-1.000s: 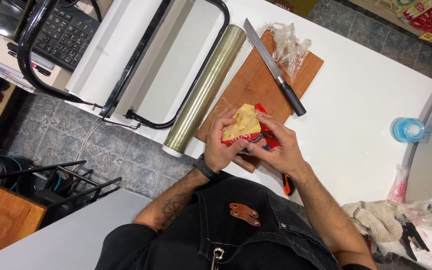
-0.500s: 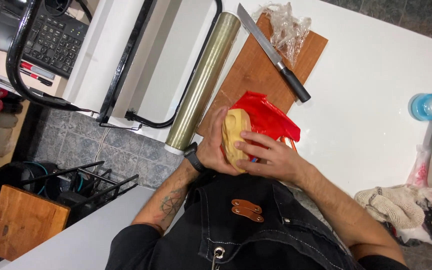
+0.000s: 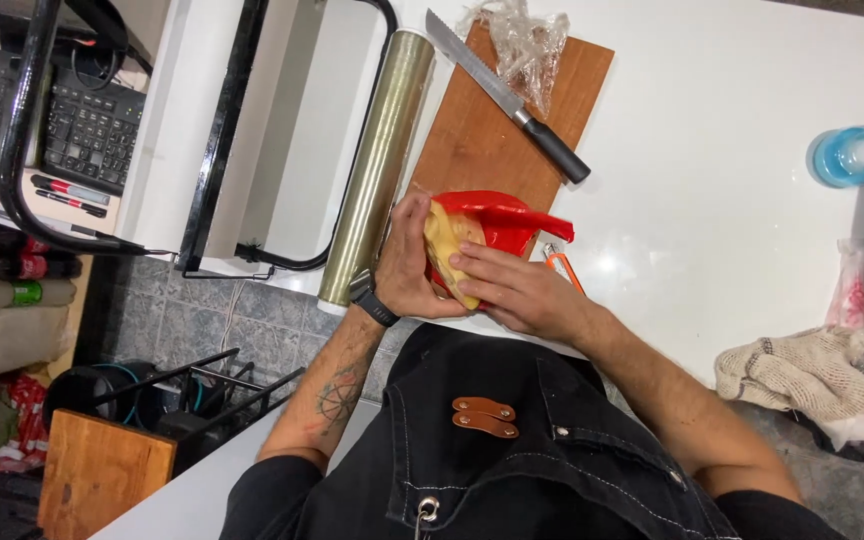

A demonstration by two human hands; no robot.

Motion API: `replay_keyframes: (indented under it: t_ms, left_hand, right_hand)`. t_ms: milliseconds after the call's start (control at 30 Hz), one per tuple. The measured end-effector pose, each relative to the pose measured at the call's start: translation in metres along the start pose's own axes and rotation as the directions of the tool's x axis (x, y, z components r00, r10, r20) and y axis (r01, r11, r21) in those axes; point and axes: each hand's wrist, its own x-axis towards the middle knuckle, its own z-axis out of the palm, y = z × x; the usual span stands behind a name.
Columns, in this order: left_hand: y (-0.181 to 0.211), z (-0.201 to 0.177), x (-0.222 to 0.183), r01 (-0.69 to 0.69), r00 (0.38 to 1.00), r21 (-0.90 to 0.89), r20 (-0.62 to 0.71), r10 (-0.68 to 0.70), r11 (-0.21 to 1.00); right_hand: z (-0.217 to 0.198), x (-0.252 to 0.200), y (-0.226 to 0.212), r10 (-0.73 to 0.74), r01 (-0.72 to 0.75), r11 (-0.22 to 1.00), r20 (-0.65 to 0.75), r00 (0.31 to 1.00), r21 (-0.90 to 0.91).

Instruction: The person is packaging wedges of cheese by placing them in red plastic bags and then wrapping them in plastic cling film.

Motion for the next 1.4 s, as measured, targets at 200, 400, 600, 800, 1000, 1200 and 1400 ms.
replay_keyframes:
  t_ms: [200, 400, 600, 800, 1000, 1200, 1400]
  left_hand:
    - [0.006, 0.0, 0.007, 0.109, 0.993, -0.118, -0.036, -0.114, 0.987]
    - [-0.019, -0.004, 0.016, -0.247, 0.967, 0.322, 0.027, 0.252, 0.914]
    - [-0.016, -0.011, 0.02, -0.2, 0.979, 0.428, 0.057, 0.195, 0.882]
    - [-0.007, -0.009, 0.02, -0.139, 0.99, 0.399, 0.066, 0.123, 0.906]
    - [0.004, -0.029, 0.023, -0.087, 0.995, 0.236, 0.072, 0.072, 0.968]
    - [0.046, -0.022, 0.066, 0.291, 0.955, 0.183, -0.007, -0.295, 0.939]
    - [0.02, -0.019, 0.063, 0.272, 0.957, 0.273, -0.176, -0.23, 0.923]
  right_hand:
    - [-0.029, -0.027, 0.033, 0.159, -0.134, 0.879, 0.017, 0.987, -0.458]
    - [-0.027, -0.078, 0.011, 0.382, -0.455, 0.652, -0.255, 0.888, -0.607]
    - [-0.029, -0.102, -0.044, 0.832, -0.65, 0.349, -0.096, 0.546, -0.675]
    - [-0.054, -0.084, -0.072, 0.963, -0.895, 0.255, -0.015, 0.269, 0.367]
    - [-0.065, -0.085, -0.086, 0.862, -0.762, 0.169, 0.282, 0.422, 0.625]
    - [-0.033, -0.112, -0.112, 0.932, -0.497, -0.004, 0.184, 0.313, 0.868]
    - [-0.013, -0.117, -0.097, 0.968, -0.827, 0.248, -0.163, 0.19, 0.505]
